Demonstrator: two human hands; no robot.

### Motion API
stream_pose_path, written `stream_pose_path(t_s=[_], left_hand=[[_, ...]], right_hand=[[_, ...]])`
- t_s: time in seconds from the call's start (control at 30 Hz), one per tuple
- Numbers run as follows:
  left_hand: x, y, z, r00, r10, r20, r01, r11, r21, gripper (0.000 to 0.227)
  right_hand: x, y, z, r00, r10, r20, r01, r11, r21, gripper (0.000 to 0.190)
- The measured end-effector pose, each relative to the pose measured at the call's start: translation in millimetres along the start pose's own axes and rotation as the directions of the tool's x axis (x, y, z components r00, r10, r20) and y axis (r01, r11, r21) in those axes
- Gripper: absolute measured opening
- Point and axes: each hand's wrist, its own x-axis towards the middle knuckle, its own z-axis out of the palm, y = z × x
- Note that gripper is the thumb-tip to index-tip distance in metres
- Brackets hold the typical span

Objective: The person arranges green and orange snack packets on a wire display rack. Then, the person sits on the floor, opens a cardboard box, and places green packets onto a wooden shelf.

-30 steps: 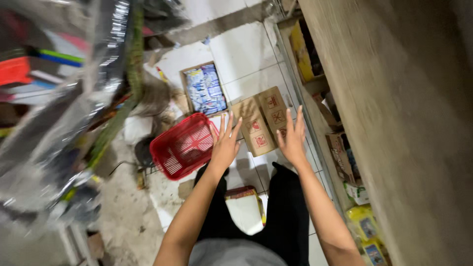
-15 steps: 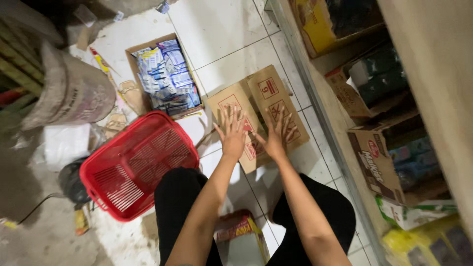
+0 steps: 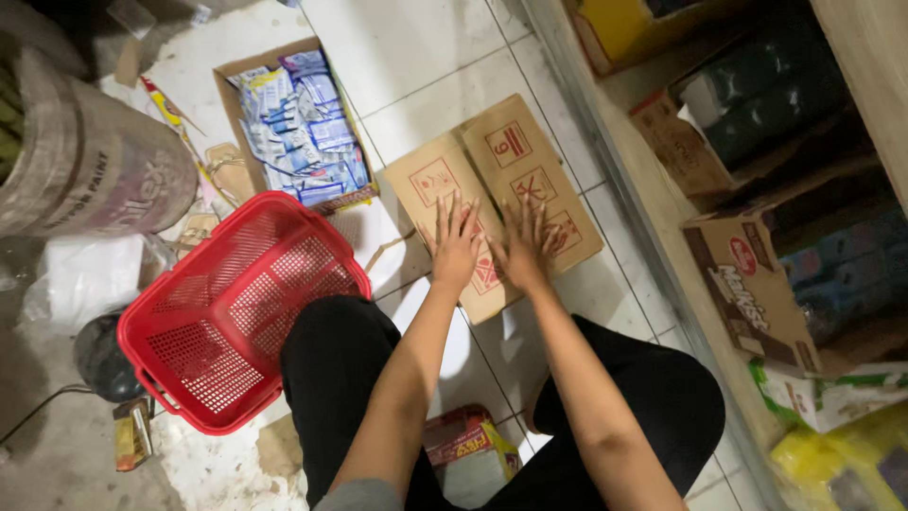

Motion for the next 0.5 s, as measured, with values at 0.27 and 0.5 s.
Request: stream_pose_path(t_s=[0.27,0.5], left_hand=[[4.6,-2.9,-5.9,0.996,-0.007,0.085,0.011,0.999,-0.044,0.081],[16.8,-12.3,-19.5,0.975,0.038,0.217,-0.048,0.998,0.038,0.082]], right_hand=[[1.9,-0.1,9.0,1.0,0.024,-0.015,-0.025,1.0,-0.015,0.076],[3.9,19.5,11.8,1.0,-0.012,0.002,0.012,0.999,-0.033,0.072]])
